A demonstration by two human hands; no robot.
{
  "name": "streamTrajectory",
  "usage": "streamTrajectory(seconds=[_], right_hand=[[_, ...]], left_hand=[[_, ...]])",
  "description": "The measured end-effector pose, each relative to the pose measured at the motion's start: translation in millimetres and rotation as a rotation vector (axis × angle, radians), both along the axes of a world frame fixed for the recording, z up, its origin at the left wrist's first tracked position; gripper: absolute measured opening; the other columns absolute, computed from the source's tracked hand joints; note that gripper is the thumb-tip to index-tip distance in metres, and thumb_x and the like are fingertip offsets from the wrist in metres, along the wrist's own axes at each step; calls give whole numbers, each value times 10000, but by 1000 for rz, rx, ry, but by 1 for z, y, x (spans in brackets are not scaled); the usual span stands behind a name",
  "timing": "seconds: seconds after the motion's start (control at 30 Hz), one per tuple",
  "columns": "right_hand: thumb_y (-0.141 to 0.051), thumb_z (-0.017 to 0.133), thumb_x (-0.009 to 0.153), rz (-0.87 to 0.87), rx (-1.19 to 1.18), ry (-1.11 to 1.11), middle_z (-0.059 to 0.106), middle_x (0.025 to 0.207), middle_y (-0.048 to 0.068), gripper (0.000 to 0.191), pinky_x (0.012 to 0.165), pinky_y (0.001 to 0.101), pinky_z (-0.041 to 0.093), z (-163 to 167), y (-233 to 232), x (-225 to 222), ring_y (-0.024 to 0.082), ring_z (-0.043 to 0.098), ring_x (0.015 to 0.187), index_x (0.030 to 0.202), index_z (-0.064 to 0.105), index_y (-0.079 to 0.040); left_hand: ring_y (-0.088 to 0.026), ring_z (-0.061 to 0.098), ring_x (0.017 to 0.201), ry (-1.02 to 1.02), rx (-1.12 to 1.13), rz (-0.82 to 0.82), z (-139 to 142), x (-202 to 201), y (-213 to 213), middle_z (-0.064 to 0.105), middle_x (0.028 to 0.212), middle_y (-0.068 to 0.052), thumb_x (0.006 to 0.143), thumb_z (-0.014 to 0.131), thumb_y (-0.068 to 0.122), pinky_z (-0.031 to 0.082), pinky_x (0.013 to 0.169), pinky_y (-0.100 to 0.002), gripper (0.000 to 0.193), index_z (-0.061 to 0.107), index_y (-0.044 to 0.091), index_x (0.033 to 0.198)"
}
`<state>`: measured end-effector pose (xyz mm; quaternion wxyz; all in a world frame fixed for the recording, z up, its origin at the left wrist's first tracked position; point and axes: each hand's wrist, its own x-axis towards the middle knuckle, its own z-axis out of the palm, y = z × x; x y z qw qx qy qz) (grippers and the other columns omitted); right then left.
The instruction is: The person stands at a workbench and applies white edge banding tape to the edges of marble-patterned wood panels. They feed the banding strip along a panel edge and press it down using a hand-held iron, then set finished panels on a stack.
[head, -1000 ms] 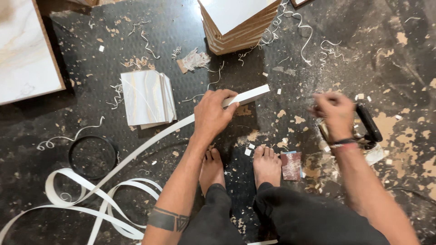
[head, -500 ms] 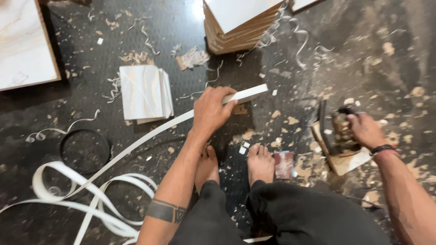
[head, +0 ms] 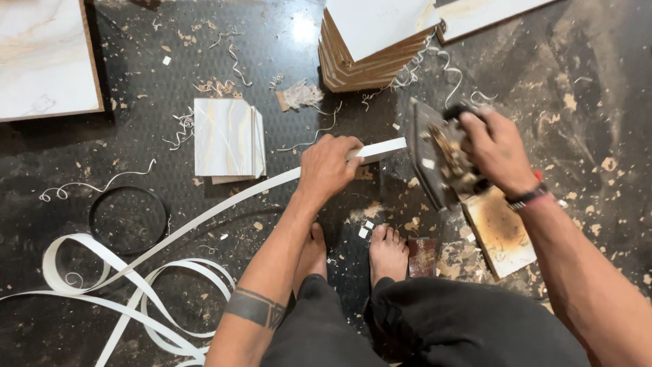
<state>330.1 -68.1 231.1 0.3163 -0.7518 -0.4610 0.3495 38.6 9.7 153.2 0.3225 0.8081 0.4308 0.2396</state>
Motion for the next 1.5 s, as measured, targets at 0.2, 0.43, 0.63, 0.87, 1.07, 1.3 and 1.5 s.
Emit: streamTrajectory(seconds=[0.2, 0.43, 0.63, 0.87, 1.07, 1.3, 1.5], right_hand=[[-407, 544, 1107, 270, 113, -548, 686, 797, 189, 424, 652, 459, 496, 1, 55, -36, 319, 653, 715, 1085, 695, -11], [-464, 513, 1056, 274, 2, -487, 703, 782, 216, 467, 640, 484, 537, -1, 79, -64, 377, 704, 671, 1151, 681, -38], [-461, 544, 1050, 297, 47, -568, 683, 739, 243, 461, 662, 552, 504, 7, 83, -101, 456, 669, 698, 1100, 708, -33], [-454, 559, 1043, 269, 62, -513, 673, 716, 246, 458, 667, 557, 498, 10, 83, -124, 465, 666, 707, 1069, 693, -17], [-451, 565, 1045, 231, 40, -501, 669, 709, 243, 459, 674, 546, 507, 10, 83, -135, 459, 670, 696, 1046, 693, -10], [-443, 578, 1021, 217, 29, -401, 699, 772, 221, 456, 690, 497, 514, 8, 85, -134, 402, 697, 739, 1093, 684, -6], [-433, 580, 1023, 210, 53, -369, 713, 827, 211, 454, 703, 474, 519, 4, 85, -134, 374, 705, 771, 1138, 681, -6]], left_hand=[[-304, 662, 914, 13, 3, 3, 2, -2, 2, 738, 894, -61, 815, 761, 276, 525, 798, -458, 216, 765, 163, 999], [-310, 667, 940, 16, -94, -9, -4, 0, 13, 737, 911, -76, 821, 765, 287, 521, 796, -456, 252, 766, 162, 1040], [-310, 691, 975, -95, -145, -27, -15, -20, 17, 756, 1016, -72, 851, 775, 375, 527, 833, -436, 335, 755, 152, 1099], [-300, 717, 1000, -139, -210, 55, -21, -48, 8, 765, 1069, -64, 860, 758, 391, 541, 848, -401, 344, 748, 135, 1089], [-273, 739, 981, -181, -363, 88, -25, -50, 12, 777, 991, -77, 919, 682, 384, 544, 868, -378, 297, 759, 130, 1052], [-263, 740, 976, -94, -421, 102, -31, -45, 19, 783, 930, -66, 896, 690, 401, 539, 843, -395, 294, 762, 120, 945], [-288, 726, 1009, -21, -411, 159, -36, -37, 14, 779, 983, -80, 896, 693, 461, 527, 851, -416, 347, 758, 127, 966]])
